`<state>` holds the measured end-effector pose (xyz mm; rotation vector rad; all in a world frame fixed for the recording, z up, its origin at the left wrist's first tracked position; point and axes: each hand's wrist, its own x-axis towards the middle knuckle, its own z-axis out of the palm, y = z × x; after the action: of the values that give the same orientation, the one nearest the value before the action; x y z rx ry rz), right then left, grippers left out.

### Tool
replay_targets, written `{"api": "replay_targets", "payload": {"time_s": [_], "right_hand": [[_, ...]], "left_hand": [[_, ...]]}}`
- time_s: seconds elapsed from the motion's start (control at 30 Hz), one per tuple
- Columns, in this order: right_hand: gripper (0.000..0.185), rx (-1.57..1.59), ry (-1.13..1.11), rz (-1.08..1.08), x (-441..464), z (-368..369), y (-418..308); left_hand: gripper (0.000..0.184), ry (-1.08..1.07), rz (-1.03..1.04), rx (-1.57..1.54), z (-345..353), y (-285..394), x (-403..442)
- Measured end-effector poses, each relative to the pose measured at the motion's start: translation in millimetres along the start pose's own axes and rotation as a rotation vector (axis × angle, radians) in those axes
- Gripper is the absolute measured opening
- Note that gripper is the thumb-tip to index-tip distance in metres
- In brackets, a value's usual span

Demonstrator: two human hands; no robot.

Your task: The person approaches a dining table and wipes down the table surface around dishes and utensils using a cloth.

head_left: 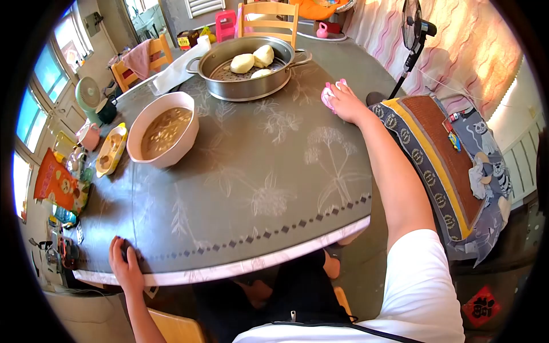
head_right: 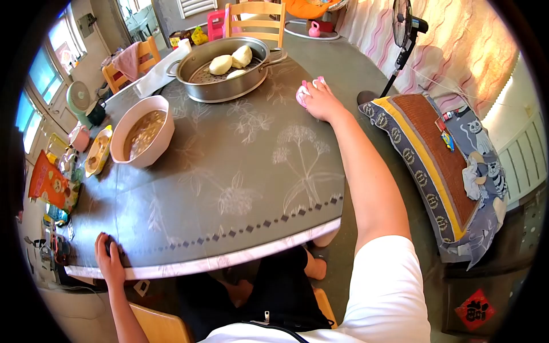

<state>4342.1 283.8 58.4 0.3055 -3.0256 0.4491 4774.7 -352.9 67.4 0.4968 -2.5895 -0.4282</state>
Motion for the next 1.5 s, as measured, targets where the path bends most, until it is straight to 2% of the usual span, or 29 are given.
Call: {"api": "replay_targets", "payload": {"time_s": [0.1,0.23,0.33,0.37,0.43,0.53,0.63,0.67,0.7,0.77,0.83,0.9,1.03,1.17,1.23,1.3,1.37,1.43,1.5], "right_hand": [[0.065,0.0,0.054,-0.036,-15.9,1.8,-5.8],[0.067,-0.04,0.017,-0.031,-135.2,-33.8,-55.3],[0.071,0.051,-0.038,0.0,-212.3,-51.0,-88.4],[0.072,0.075,-0.056,0.032,-229.4,-53.2,-97.7],[0.073,0.114,-0.037,0.053,-243.7,-51.2,-104.7],[0.072,0.122,-0.028,0.048,-207.3,-54.7,-93.3],[0.07,0.047,0.055,-0.008,-132.0,-49.8,-67.2],[0.07,0.049,0.077,-0.029,-102.1,-45.2,-56.9],[0.07,0.052,0.1,-0.051,-72.4,-39.3,-47.5],[0.068,0.119,0.124,-0.09,-16.1,-31.8,-32.1],[0.068,0.115,0.125,-0.066,15.5,-16.7,-28.3],[0.067,0.095,0.1,-0.077,23.8,-22.3,-31.4],[0.064,0.069,-0.059,-0.194,-50.8,-56.6,-39.6],[0.064,0.197,-0.193,-0.312,-128.6,-79.6,-43.9],[0.065,0.181,-0.231,-0.375,-137.1,-80.9,-38.1],[0.066,0.143,-0.289,-0.411,-124.5,-83.3,-34.0],[0.068,0.142,-0.334,-0.335,-85.8,-81.4,-37.9],[0.068,0.07,-0.278,-0.297,-36.4,-68.8,-37.2],[0.066,0.023,-0.205,-0.28,19.4,-55.6,-38.2]], "left_hand": [[0.036,-0.043,-0.008,0.052,-2.9,-3.0,-0.6],[0.035,-0.096,-0.025,0.086,-8.3,5.4,0.4],[0.033,-0.159,-0.05,0.132,-14.8,10.1,13.5],[0.031,-0.165,-0.102,0.116,-14.6,15.7,20.5],[0.03,-0.147,-0.023,0.122,-11.8,62.6,33.5],[0.028,-0.351,0.087,-0.067,4.1,166.7,50.7],[0.023,-0.595,0.174,-0.178,37.8,273.4,68.9],[0.028,-0.636,0.191,-0.199,51.8,309.4,76.6],[0.033,-0.678,0.206,-0.22,66.9,340.7,84.6],[0.057,-0.811,0.128,0.02,104.5,385.0,99.3],[0.088,-0.944,-0.084,0.242,126.5,429.6,123.1],[0.105,-1.063,-0.161,0.264,140.1,442.1,145.2],[0.131,-1.21,-0.192,0.351,151.4,445.4,161.7],[0.132,-1.313,-0.143,0.462,160.8,450.6,167.7],[0.13,-1.345,-0.097,0.494,166.3,447.4,168.5],[0.126,-1.397,-0.092,0.521,165.3,453.1,174.8],[0.119,-1.429,-0.085,0.543,163.6,460.6,180.3],[0.109,-1.44,-0.077,0.567,159.7,468.3,184.2],[0.108,-1.451,-0.091,0.575,160.9,467.6,185.5]]}}
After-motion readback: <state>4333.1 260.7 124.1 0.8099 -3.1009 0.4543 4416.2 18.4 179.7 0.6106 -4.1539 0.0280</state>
